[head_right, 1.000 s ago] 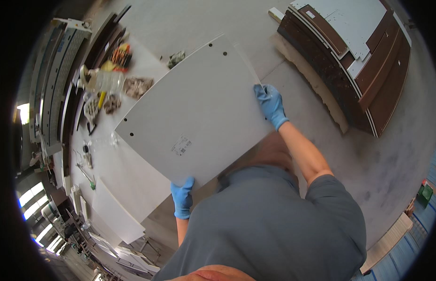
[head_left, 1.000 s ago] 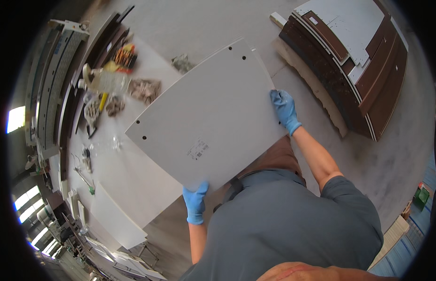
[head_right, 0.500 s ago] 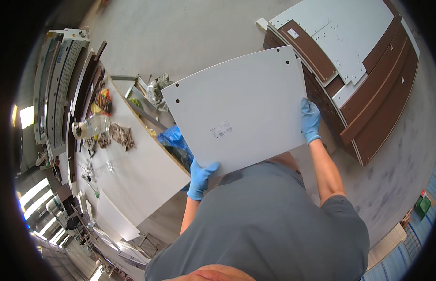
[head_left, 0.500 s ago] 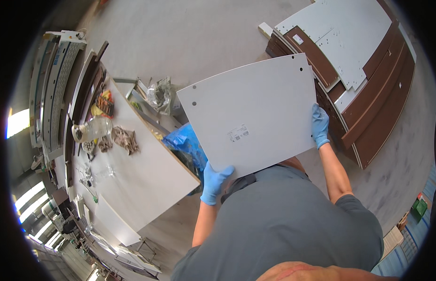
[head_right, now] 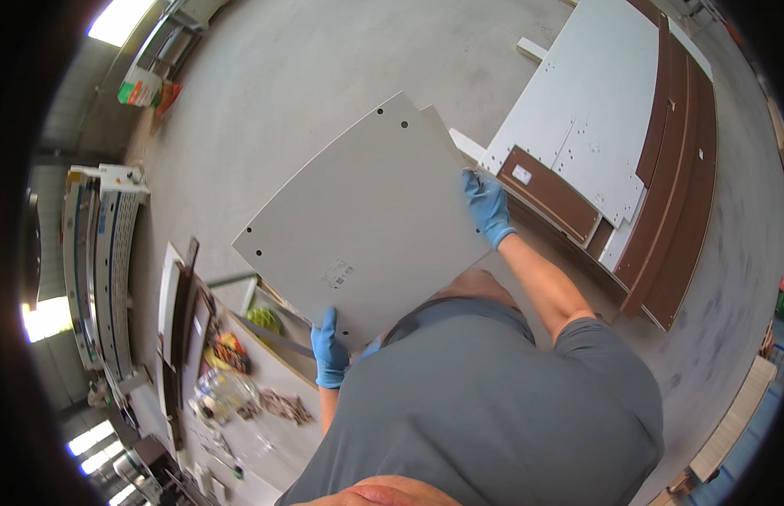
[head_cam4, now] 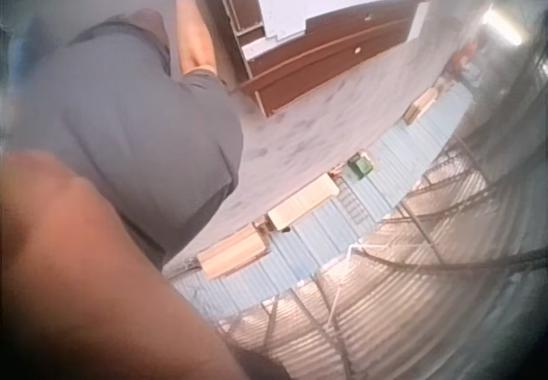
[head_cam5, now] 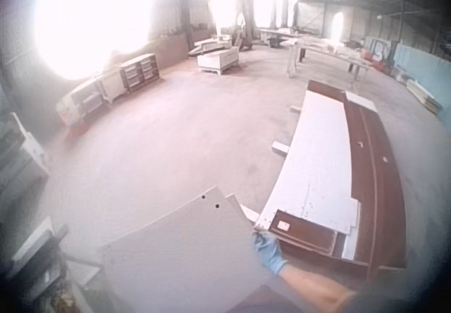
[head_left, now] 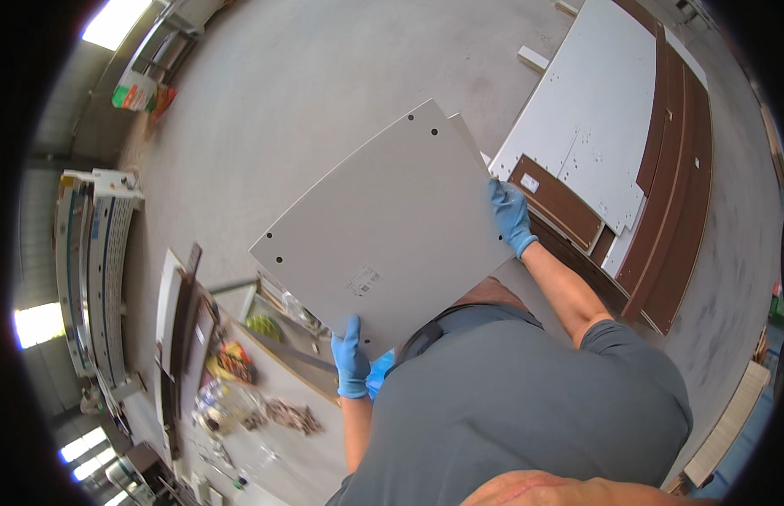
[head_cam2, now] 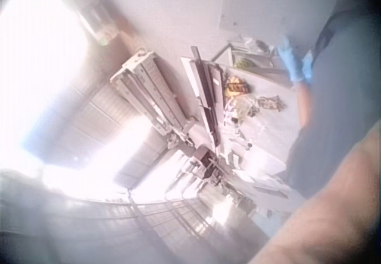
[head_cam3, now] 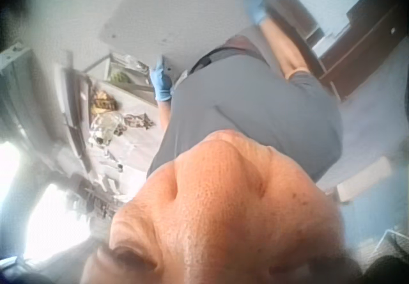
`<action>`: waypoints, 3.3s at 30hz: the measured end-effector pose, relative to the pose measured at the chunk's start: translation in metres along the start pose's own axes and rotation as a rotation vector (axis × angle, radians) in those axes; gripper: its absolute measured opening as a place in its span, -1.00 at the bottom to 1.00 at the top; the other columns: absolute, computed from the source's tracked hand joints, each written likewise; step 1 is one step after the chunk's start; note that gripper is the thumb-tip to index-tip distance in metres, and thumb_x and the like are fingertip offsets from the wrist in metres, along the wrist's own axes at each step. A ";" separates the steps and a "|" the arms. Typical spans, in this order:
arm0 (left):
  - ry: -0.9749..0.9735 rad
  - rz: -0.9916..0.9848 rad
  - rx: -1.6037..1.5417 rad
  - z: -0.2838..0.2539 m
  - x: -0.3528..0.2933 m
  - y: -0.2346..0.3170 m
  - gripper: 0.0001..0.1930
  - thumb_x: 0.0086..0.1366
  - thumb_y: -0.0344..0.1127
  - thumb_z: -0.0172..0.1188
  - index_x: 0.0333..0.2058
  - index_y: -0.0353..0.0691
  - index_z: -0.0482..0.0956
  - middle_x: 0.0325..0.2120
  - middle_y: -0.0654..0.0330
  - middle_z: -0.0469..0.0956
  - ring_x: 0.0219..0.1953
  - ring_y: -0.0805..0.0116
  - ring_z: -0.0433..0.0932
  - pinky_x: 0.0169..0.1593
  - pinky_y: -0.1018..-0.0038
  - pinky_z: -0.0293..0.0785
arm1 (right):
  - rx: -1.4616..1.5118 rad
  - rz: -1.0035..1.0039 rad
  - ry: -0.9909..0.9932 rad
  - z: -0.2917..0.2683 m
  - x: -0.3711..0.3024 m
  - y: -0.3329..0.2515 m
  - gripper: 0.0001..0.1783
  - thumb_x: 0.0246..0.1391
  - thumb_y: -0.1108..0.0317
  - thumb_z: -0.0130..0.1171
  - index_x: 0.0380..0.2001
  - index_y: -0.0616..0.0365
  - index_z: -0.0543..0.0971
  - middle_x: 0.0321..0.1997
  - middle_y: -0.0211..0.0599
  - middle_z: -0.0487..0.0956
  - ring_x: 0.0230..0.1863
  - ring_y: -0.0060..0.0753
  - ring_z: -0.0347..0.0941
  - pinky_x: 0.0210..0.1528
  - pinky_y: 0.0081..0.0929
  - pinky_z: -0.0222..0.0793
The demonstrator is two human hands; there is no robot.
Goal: The person picks white and brown flat panels from a pile, wipes them with a cloth, and stacks them on a workbench. The person handles panels one at a time, flips them over, and places them in a neat stack.
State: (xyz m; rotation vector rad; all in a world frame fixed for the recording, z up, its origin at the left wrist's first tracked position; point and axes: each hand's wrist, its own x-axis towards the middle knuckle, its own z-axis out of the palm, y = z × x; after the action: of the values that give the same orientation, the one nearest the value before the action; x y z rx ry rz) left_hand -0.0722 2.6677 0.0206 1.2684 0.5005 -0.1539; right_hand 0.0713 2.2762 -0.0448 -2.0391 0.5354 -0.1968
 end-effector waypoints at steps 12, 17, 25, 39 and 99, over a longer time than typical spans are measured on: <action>-0.127 -0.064 0.309 0.153 0.374 0.137 -0.50 0.39 -0.15 0.34 0.18 -0.35 0.55 -0.04 0.22 0.64 -0.03 0.40 0.56 0.05 0.42 0.50 | 0.108 0.330 0.283 0.056 0.267 -0.044 -0.25 0.31 -0.33 0.10 -0.47 0.27 0.61 -0.50 0.05 0.57 -0.44 -0.01 0.51 -0.25 -0.15 0.45; -0.158 -0.021 0.317 0.278 0.514 0.204 -0.49 0.39 -0.11 0.34 0.15 -0.37 0.56 -0.03 0.18 0.63 -0.08 0.38 0.58 -0.03 0.43 0.52 | 0.088 0.292 0.309 0.044 0.447 -0.093 -0.30 0.36 -0.26 0.10 -0.44 0.27 0.61 -0.59 -0.08 0.45 -0.49 -0.32 0.34 -0.33 -0.21 0.39; -0.249 0.033 0.344 0.458 0.718 0.271 -0.47 0.40 -0.09 0.33 0.14 -0.43 0.55 -0.07 0.16 0.63 -0.08 0.35 0.57 -0.04 0.41 0.51 | 0.065 0.393 0.318 0.025 0.694 -0.132 -0.30 0.30 -0.32 0.08 -0.46 0.17 0.67 -0.46 0.07 0.64 -0.41 0.14 0.58 -0.24 -0.13 0.52; -0.595 -0.023 0.722 0.931 1.091 0.332 -0.53 0.24 -0.02 0.48 -0.13 -0.36 0.68 -0.38 0.29 0.61 -0.42 0.54 0.49 -0.41 0.54 0.35 | 0.284 0.762 0.733 -0.067 1.040 -0.068 -0.30 0.29 -0.31 0.13 -0.46 0.20 0.67 -0.55 -0.02 0.63 -0.52 -0.06 0.61 -0.37 -0.16 0.55; -1.952 0.020 1.306 2.864 1.279 -0.337 -0.60 0.29 -0.21 0.47 -0.09 -0.44 0.68 -0.34 0.29 0.65 -0.40 0.52 0.51 -0.31 0.49 0.48 | 0.744 1.582 1.842 -0.957 2.070 0.582 -0.36 0.21 -0.21 0.21 -0.18 0.26 0.74 -0.34 -0.02 0.72 -0.38 -0.12 0.68 -0.34 -0.16 0.55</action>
State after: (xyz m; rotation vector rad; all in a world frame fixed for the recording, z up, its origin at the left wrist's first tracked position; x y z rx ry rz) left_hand 1.7147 0.0814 -0.2432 1.6147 -1.5433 -1.6677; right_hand 1.4071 0.3466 -0.2250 0.2022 2.3689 -1.0099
